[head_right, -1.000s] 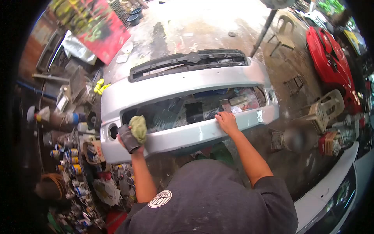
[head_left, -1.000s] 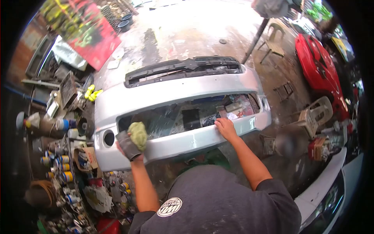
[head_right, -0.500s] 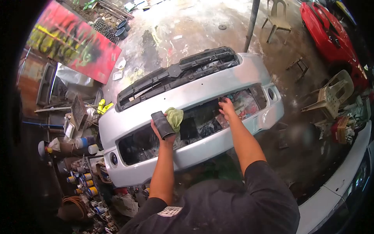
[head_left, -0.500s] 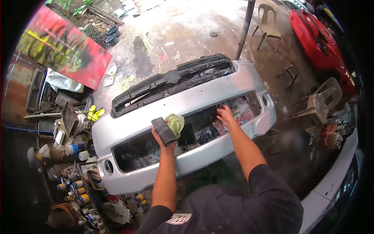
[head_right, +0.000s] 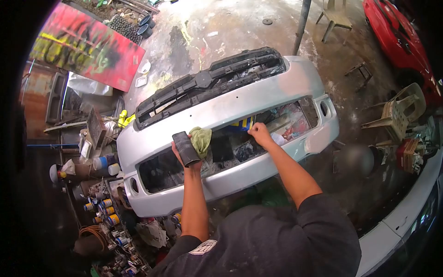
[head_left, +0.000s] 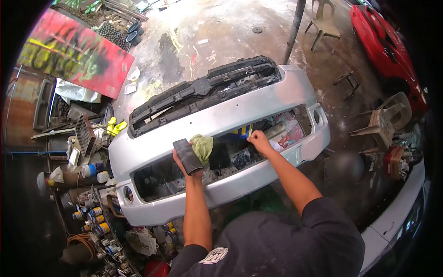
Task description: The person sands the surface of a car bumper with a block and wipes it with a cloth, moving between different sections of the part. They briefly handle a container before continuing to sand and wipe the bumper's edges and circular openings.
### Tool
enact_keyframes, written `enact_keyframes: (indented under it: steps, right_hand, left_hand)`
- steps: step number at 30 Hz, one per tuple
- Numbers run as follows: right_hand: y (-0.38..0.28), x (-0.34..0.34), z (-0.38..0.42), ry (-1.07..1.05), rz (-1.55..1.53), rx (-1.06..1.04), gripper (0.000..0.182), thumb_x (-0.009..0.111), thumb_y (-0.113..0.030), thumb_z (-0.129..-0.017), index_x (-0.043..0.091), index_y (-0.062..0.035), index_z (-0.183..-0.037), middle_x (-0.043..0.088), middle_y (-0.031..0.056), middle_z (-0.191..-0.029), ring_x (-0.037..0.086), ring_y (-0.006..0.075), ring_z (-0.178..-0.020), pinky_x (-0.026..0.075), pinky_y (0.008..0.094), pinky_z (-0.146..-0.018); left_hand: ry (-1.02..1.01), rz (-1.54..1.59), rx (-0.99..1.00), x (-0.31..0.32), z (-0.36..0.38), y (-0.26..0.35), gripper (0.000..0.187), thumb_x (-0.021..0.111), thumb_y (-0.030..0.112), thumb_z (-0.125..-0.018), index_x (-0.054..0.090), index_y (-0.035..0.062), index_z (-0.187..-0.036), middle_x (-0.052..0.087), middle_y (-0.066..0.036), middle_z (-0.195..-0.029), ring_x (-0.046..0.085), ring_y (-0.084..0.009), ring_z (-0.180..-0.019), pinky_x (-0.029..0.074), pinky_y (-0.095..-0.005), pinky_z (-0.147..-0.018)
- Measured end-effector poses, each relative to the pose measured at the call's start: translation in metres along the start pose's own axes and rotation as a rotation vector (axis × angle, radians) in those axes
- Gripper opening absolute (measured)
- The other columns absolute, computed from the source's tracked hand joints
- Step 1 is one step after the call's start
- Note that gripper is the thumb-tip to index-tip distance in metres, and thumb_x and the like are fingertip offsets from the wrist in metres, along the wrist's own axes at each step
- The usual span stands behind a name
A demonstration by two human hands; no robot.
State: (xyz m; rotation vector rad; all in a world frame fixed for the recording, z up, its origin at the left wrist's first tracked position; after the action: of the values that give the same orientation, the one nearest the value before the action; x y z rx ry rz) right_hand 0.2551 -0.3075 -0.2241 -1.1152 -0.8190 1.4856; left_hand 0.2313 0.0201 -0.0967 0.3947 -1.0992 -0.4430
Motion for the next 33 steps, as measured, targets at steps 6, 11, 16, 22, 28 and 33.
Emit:
enact_keyframes:
  steps: [6, 11, 16, 22, 28, 33]
  right_hand:
    - [-0.004, 0.003, 0.000, 0.090, 0.174, -0.136, 0.025, 0.082, -0.021, -0.088, 0.066, -0.0024, -0.090, 0.057, 0.0195, -0.113, 0.061, 0.0348, -0.096, 0.051, 0.0436, -0.088]
    - [-0.013, 0.007, 0.010, 0.028, 0.163, -0.233, 0.022, 0.077, -0.020, -0.091, 0.064, -0.0027, -0.087, 0.044, 0.0384, -0.151, 0.047, 0.0517, -0.139, 0.043, 0.0462, -0.112]
    - [-0.016, -0.022, 0.022, -0.155, 0.041, -0.167, 0.024, 0.075, -0.019, -0.093, 0.061, -0.0025, -0.084, 0.044, 0.0324, -0.156, 0.047, 0.0430, -0.145, 0.041, 0.0447, -0.114]
    - [-0.032, -0.047, 0.042, -0.462, -0.431, 0.204, 0.019, 0.070, -0.016, -0.097, 0.060, -0.0071, -0.083, 0.036, 0.0131, -0.169, 0.062, 0.0132, -0.118, 0.053, 0.0305, -0.086]
    - [-0.046, -0.008, 0.048, -0.744, 0.114, -0.236, 0.015, 0.071, -0.017, -0.093, 0.067, -0.0046, -0.086, 0.054, 0.0231, -0.153, 0.055, 0.0305, -0.138, 0.048, 0.0403, -0.106]
    - [-0.042, 0.025, 0.053, -0.974, 0.653, -0.152, 0.033, 0.064, -0.034, -0.095, 0.075, -0.0035, -0.101, 0.066, 0.0175, -0.136, 0.065, 0.0368, -0.121, 0.052, 0.0454, -0.099]
  left_hand:
    - [0.018, -0.035, 0.003, 0.010, 0.006, -0.002, 0.076, 0.046, 0.072, -0.100, 0.069, 0.0006, -0.113, 0.073, -0.014, -0.111, 0.072, -0.0312, -0.103, 0.060, -0.0463, -0.091]
    - [0.045, -0.027, 0.007, 0.013, 0.003, 0.000, 0.076, 0.045, 0.071, -0.101, 0.070, 0.0008, -0.113, 0.073, -0.012, -0.108, 0.071, -0.0295, -0.101, 0.061, -0.0445, -0.088]
    - [0.002, -0.004, -0.022, -0.001, -0.005, 0.001, 0.082, 0.040, 0.075, -0.099, 0.071, 0.0003, -0.113, 0.075, -0.020, -0.116, 0.074, -0.0373, -0.107, 0.061, -0.0519, -0.094]
    - [0.062, -0.061, 0.008, 0.015, 0.005, 0.003, 0.077, 0.044, 0.072, -0.101, 0.070, 0.0005, -0.112, 0.073, -0.013, -0.109, 0.071, -0.0293, -0.102, 0.060, -0.0428, -0.090]
    - [-0.040, 0.077, -0.072, 0.010, -0.001, 0.003, 0.080, 0.041, 0.073, -0.100, 0.073, 0.0007, -0.111, 0.076, -0.017, -0.111, 0.074, -0.0347, -0.105, 0.060, -0.0489, -0.094]
    - [0.006, 0.011, -0.075, 0.005, -0.005, 0.002, 0.079, 0.042, 0.073, -0.100, 0.072, 0.0008, -0.112, 0.076, -0.017, -0.110, 0.074, -0.0329, -0.103, 0.062, -0.0476, -0.089]
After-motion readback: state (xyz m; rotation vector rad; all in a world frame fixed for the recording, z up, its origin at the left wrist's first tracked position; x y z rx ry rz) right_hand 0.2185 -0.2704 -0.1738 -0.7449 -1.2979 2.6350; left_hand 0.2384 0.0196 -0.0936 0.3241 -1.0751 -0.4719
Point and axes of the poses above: each hand's wrist, its own z-axis away from the middle knuckle, its own x-axis out of the palm, y = z × x, the point moved 4 cm from there along -z, towards the middle knuckle
